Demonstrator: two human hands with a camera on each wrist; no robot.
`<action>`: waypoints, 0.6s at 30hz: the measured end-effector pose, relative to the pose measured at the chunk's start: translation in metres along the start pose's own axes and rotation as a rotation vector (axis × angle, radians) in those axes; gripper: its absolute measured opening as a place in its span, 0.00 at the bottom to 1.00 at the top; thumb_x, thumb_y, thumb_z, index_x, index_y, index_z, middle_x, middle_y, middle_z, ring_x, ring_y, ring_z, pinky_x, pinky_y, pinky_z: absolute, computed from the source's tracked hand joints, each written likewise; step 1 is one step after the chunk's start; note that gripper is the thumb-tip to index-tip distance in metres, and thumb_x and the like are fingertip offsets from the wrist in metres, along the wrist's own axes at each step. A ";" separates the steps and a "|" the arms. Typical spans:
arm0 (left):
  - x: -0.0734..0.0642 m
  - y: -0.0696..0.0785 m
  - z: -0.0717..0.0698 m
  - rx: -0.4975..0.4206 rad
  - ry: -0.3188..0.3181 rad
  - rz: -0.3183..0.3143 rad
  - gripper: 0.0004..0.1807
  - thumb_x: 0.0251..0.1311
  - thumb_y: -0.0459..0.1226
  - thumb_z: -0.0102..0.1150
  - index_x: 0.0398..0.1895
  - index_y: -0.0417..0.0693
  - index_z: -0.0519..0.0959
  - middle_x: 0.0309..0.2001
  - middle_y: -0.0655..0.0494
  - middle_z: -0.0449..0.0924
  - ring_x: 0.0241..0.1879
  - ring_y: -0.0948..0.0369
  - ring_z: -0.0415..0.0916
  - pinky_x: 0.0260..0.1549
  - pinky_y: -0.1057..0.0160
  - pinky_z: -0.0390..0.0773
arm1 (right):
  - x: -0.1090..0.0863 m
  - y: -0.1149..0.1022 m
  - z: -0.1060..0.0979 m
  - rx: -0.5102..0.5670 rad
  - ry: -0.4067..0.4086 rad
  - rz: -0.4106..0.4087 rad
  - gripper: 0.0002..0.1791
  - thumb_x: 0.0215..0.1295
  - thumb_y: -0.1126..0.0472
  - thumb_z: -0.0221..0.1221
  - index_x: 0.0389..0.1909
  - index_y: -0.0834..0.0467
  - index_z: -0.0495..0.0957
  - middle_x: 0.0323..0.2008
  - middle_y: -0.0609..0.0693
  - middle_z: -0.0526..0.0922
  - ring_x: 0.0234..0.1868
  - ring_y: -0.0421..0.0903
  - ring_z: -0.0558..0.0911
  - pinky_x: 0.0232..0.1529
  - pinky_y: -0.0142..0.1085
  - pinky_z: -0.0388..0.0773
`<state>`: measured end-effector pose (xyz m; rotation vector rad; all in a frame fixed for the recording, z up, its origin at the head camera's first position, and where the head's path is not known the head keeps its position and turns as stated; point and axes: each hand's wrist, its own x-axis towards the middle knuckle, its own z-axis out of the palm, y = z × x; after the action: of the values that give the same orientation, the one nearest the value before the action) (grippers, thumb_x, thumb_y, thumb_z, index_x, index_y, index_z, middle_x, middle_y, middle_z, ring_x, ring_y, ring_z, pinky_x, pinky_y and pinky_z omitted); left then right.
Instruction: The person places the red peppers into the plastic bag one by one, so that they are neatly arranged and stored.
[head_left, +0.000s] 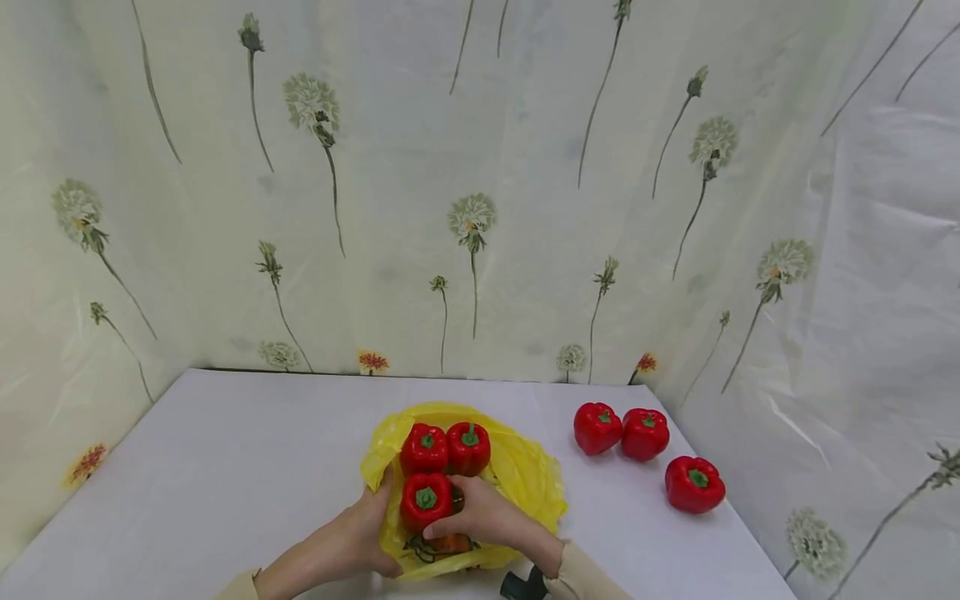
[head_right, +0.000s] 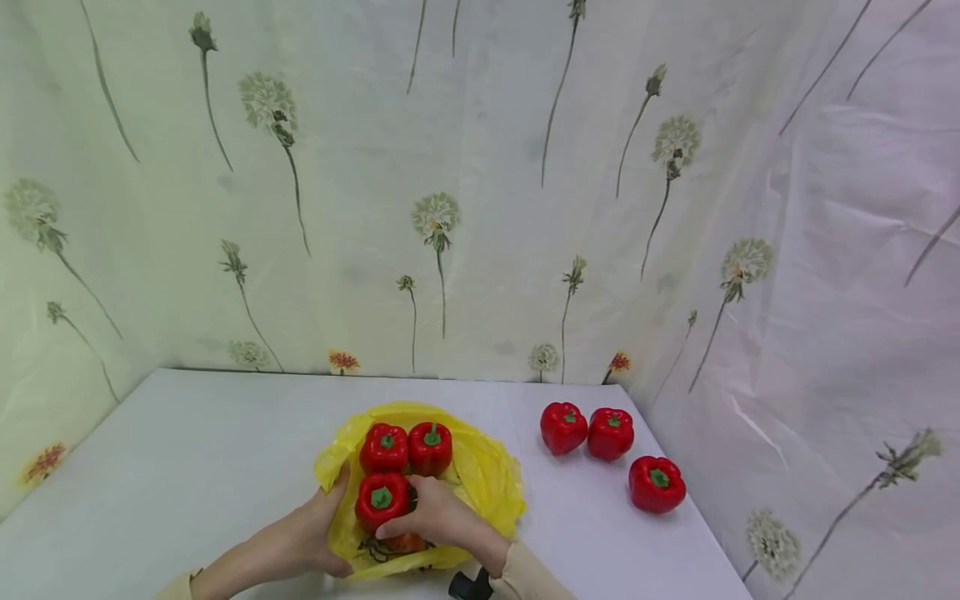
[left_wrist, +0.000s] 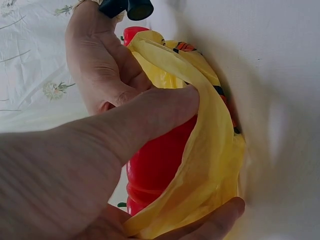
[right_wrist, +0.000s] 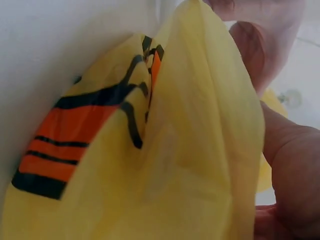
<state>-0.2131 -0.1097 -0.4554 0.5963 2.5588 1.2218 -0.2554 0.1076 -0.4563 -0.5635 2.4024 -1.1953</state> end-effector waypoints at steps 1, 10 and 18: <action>0.000 0.000 0.000 -0.007 -0.004 -0.010 0.79 0.28 0.33 0.81 0.75 0.41 0.27 0.74 0.33 0.42 0.64 0.40 0.64 0.57 0.38 0.71 | 0.000 0.000 0.000 0.007 -0.001 -0.003 0.33 0.51 0.49 0.72 0.57 0.56 0.75 0.48 0.43 0.84 0.48 0.41 0.80 0.54 0.43 0.79; 0.001 0.000 -0.001 -0.003 0.002 0.004 0.80 0.28 0.34 0.82 0.75 0.41 0.26 0.76 0.35 0.37 0.68 0.40 0.58 0.61 0.38 0.66 | 0.002 0.000 0.003 0.098 0.004 0.001 0.34 0.52 0.55 0.71 0.60 0.60 0.72 0.52 0.49 0.83 0.52 0.46 0.80 0.55 0.45 0.78; 0.001 0.001 -0.001 -0.020 0.001 0.019 0.77 0.29 0.33 0.81 0.76 0.43 0.29 0.76 0.37 0.34 0.71 0.41 0.51 0.64 0.36 0.62 | 0.005 0.005 0.008 0.155 0.041 -0.008 0.32 0.56 0.59 0.68 0.60 0.67 0.71 0.55 0.59 0.80 0.54 0.55 0.81 0.54 0.48 0.79</action>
<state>-0.2144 -0.1094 -0.4541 0.6164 2.5449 1.2526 -0.2564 0.1023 -0.4661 -0.5052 2.3170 -1.3946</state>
